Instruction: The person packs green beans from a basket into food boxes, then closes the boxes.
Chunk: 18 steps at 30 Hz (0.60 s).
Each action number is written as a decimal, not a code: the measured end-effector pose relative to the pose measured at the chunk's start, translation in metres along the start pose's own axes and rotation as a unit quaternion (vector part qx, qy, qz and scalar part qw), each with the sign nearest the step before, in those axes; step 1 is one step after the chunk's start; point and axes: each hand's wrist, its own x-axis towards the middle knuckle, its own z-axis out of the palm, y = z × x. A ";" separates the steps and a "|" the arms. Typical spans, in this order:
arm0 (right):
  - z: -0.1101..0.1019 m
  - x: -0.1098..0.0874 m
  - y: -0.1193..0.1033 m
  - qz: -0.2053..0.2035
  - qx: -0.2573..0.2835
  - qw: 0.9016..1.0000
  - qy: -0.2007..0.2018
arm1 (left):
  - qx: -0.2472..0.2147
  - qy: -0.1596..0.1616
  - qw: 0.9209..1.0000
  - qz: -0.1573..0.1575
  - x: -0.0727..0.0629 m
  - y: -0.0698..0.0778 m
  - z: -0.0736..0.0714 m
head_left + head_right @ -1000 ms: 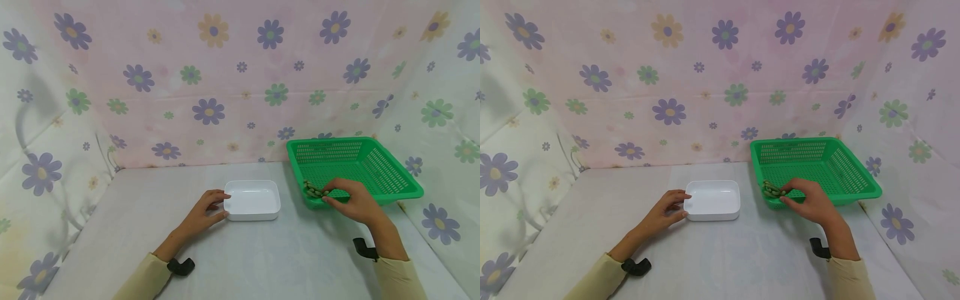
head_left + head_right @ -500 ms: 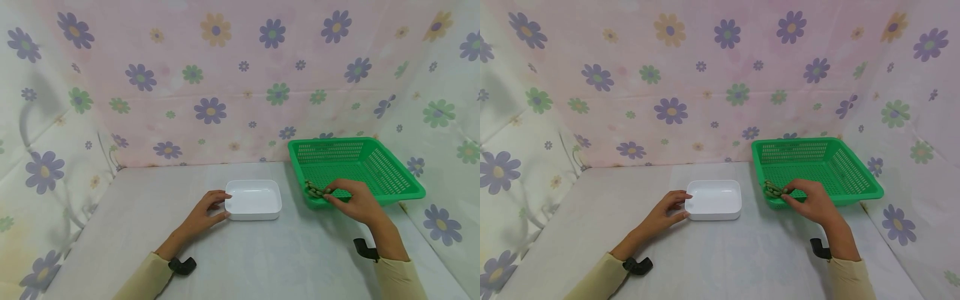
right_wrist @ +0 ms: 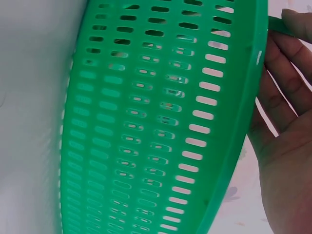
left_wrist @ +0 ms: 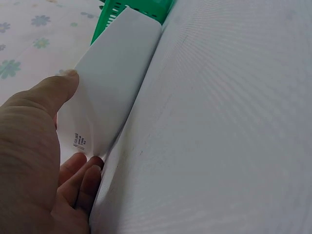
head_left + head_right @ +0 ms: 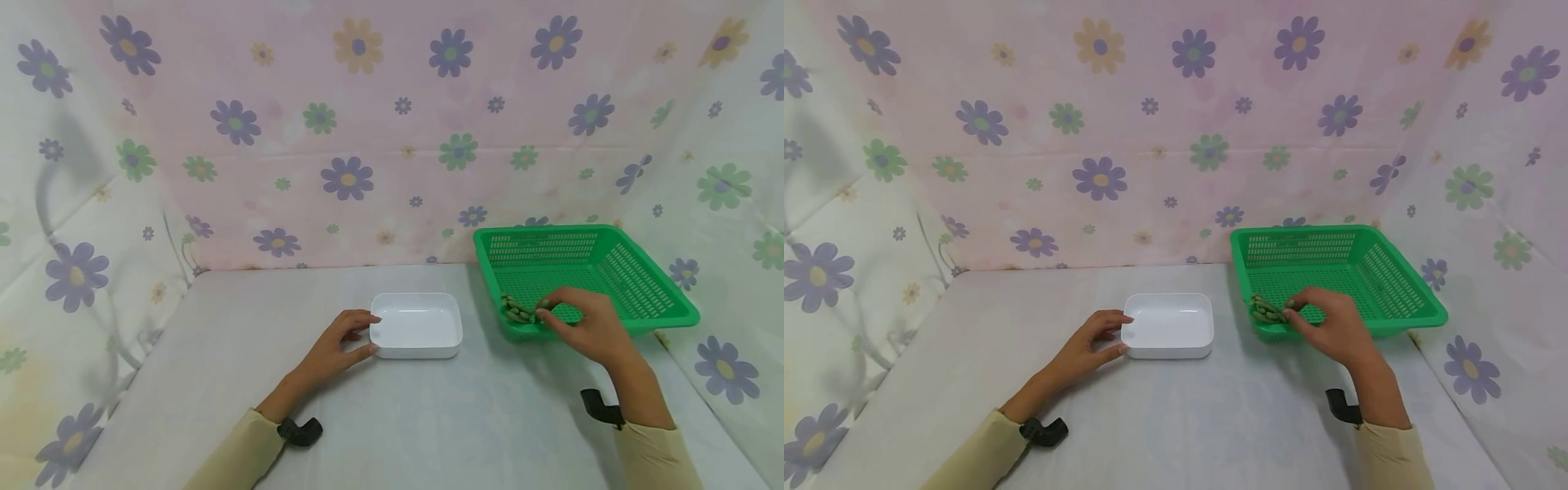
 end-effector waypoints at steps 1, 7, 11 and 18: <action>-0.001 0.000 -0.001 0.001 -0.005 1.000 0.004 | 0.001 0.000 1.000 0.000 0.000 0.000 0.000; -0.005 0.004 -0.006 0.010 -0.012 1.000 0.017 | -0.001 0.002 1.000 -0.001 -0.001 0.001 0.000; -0.008 0.008 -0.009 0.003 -0.015 1.000 0.025 | -0.001 0.002 1.000 0.000 -0.001 0.001 0.000; -0.013 0.015 -0.014 -0.003 -0.018 0.999 0.039 | 0.001 0.004 1.000 0.005 -0.001 0.000 0.000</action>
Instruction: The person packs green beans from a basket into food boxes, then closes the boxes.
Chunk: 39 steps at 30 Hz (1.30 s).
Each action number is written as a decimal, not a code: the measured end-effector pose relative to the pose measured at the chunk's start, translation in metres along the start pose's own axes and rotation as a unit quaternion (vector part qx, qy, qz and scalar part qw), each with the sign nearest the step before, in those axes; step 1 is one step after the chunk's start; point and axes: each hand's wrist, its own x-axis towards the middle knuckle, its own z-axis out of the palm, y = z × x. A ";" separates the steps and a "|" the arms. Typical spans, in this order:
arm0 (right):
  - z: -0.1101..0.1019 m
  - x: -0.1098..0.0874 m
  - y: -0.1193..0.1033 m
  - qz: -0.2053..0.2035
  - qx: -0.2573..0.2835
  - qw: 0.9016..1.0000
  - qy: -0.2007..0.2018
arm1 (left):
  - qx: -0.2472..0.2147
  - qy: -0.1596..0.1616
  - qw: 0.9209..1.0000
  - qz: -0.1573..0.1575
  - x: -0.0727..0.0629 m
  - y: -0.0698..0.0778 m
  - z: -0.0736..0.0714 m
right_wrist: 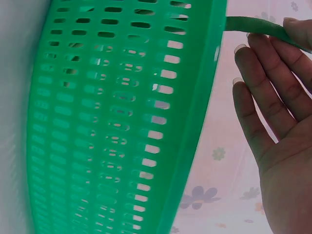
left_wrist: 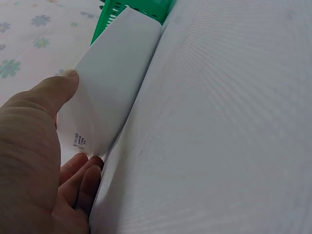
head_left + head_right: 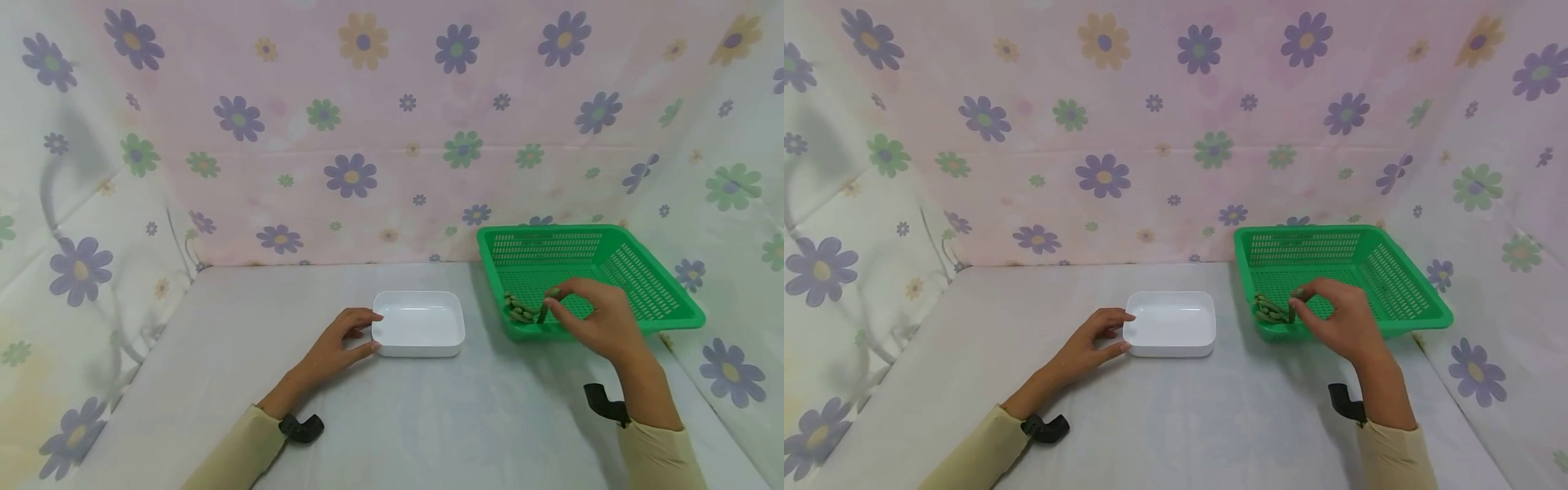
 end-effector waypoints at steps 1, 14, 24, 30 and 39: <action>-0.001 0.001 0.000 0.003 -0.002 1.000 0.000 | 0.002 0.001 1.000 0.000 0.000 0.000 0.000; -0.006 0.008 -0.006 -0.001 -0.002 1.000 0.024 | 0.001 -0.005 1.000 -0.015 0.002 0.002 0.000; -0.005 0.016 -0.016 -0.005 0.014 0.998 0.058 | 0.001 -0.005 1.000 -0.020 0.002 0.002 0.000; -0.005 0.024 -0.024 0.006 0.036 0.996 0.084 | 0.002 -0.003 1.000 -0.021 0.002 0.002 -0.001; -0.003 0.032 -0.035 -0.003 0.056 0.992 0.111 | 0.003 -0.001 1.000 -0.019 0.002 0.001 -0.001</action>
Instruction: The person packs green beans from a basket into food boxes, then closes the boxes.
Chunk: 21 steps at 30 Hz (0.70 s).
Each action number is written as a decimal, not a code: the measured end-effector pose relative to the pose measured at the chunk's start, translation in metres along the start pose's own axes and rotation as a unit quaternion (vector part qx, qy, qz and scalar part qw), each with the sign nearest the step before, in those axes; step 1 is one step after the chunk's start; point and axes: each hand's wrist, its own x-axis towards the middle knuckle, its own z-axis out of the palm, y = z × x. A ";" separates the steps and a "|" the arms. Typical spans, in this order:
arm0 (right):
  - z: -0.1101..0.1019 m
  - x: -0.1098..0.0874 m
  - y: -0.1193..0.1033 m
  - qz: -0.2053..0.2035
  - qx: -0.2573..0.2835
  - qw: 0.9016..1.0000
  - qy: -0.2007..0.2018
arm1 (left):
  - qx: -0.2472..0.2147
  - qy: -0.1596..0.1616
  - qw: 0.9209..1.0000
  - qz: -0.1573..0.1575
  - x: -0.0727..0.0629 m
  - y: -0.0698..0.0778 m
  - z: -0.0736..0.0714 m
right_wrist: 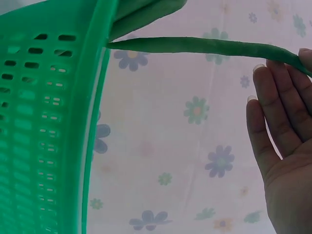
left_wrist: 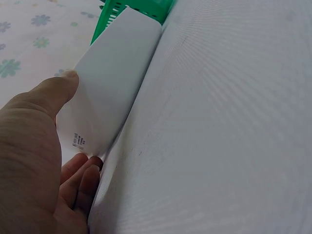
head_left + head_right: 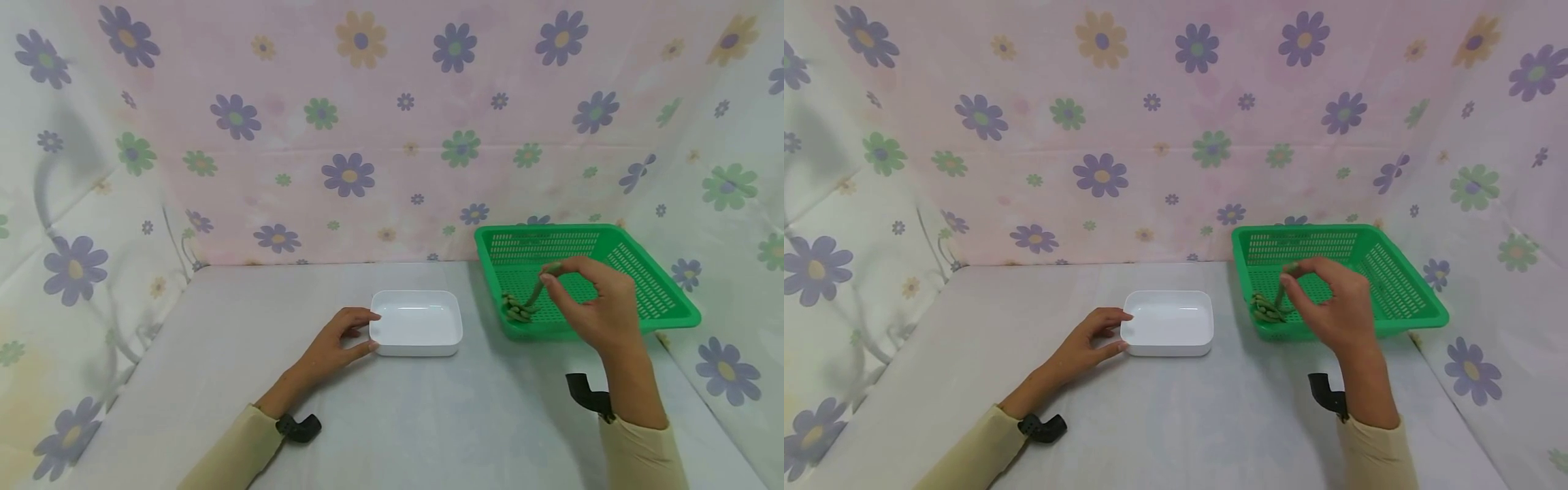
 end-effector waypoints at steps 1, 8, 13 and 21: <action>0.001 0.001 -0.001 -0.002 0.002 1.000 0.003 | 0.001 0.000 1.000 0.000 0.000 0.000 0.000; 0.004 0.007 -0.010 -0.023 0.033 0.999 0.025 | 0.007 -0.001 1.000 -0.001 -0.001 -0.001 0.000; 0.009 0.015 -0.018 -0.041 0.051 0.997 0.047 | 0.005 0.000 1.000 -0.001 -0.001 -0.003 0.000; 0.023 0.027 -0.030 -0.056 0.066 0.994 0.071 | 0.005 0.004 1.000 0.009 -0.001 0.000 0.000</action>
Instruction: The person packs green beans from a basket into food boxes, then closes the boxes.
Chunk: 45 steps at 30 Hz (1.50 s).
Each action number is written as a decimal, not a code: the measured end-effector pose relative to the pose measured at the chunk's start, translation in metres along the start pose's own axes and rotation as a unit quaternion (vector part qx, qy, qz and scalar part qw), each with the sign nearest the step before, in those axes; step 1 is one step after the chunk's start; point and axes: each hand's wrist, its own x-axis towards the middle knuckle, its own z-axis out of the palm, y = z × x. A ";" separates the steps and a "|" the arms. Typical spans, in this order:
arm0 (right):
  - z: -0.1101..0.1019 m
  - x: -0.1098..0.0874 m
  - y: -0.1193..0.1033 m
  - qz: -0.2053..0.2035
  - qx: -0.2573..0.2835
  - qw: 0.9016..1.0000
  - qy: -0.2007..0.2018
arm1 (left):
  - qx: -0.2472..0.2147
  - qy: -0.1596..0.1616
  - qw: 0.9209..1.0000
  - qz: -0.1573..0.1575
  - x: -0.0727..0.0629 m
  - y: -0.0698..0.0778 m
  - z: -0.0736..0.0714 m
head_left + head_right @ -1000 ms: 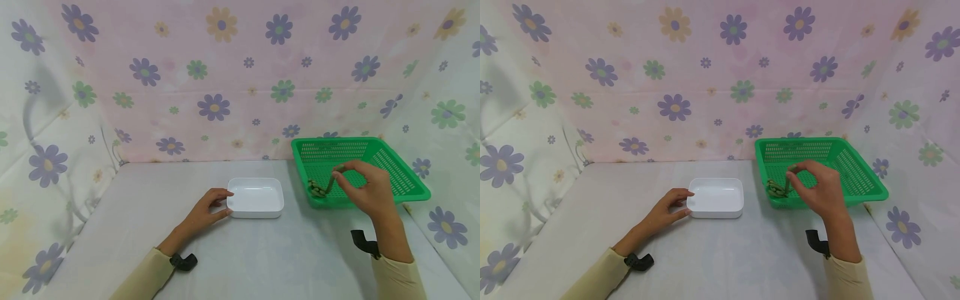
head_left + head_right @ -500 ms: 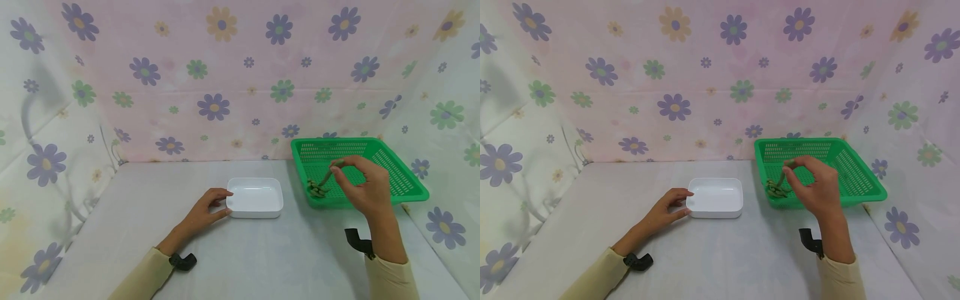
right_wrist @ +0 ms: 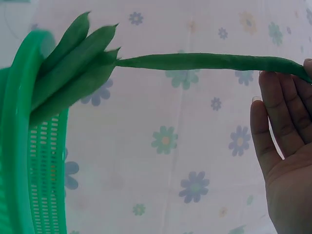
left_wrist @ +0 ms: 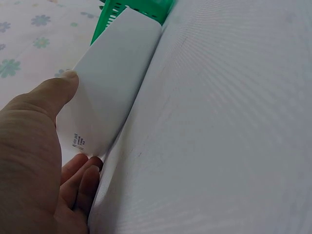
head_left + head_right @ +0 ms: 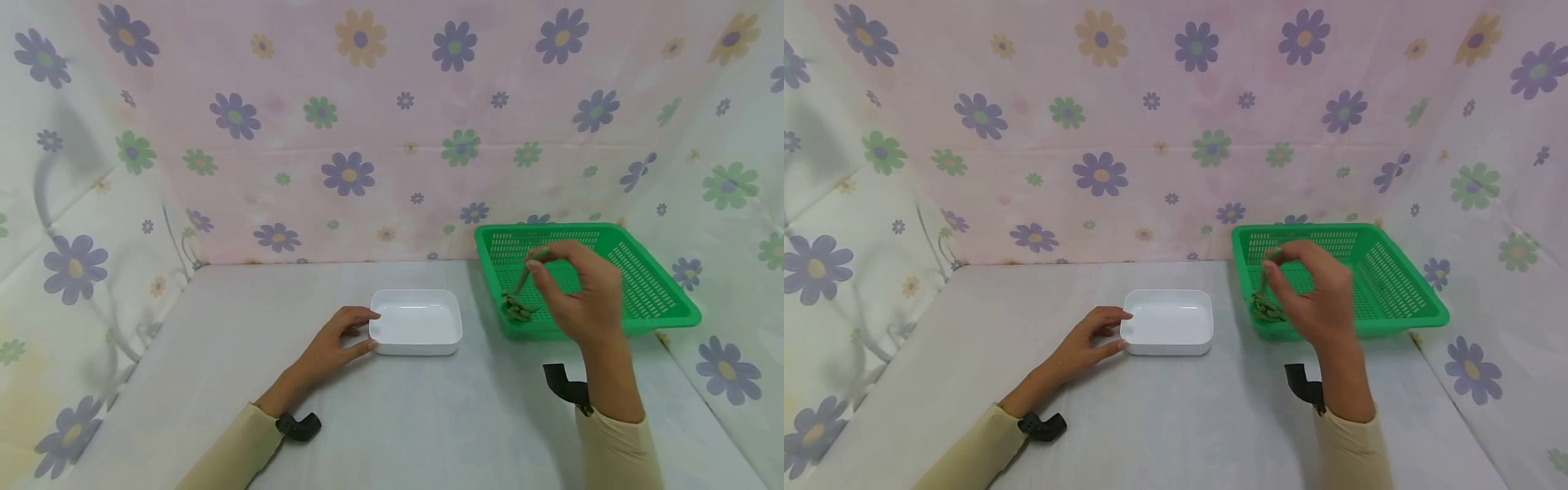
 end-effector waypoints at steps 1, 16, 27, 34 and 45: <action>0.002 0.001 0.000 0.000 0.001 1.000 0.002 | 0.001 0.002 1.000 0.003 0.000 -0.001 0.000; 0.037 0.005 -0.006 0.011 0.063 0.996 -0.056 | -0.001 0.002 1.000 0.003 0.001 -0.001 0.001; 0.072 -0.005 -0.011 0.040 0.049 0.992 -0.109 | 0.007 0.002 1.000 0.005 0.000 0.003 0.001; 0.091 -0.014 -0.011 0.040 0.032 0.991 -0.128 | 0.002 -0.001 1.000 0.001 -0.001 0.005 0.000; 0.114 -0.028 -0.006 0.066 -0.002 0.982 -0.175 | 0.003 -0.001 1.000 -0.003 -0.001 0.007 0.000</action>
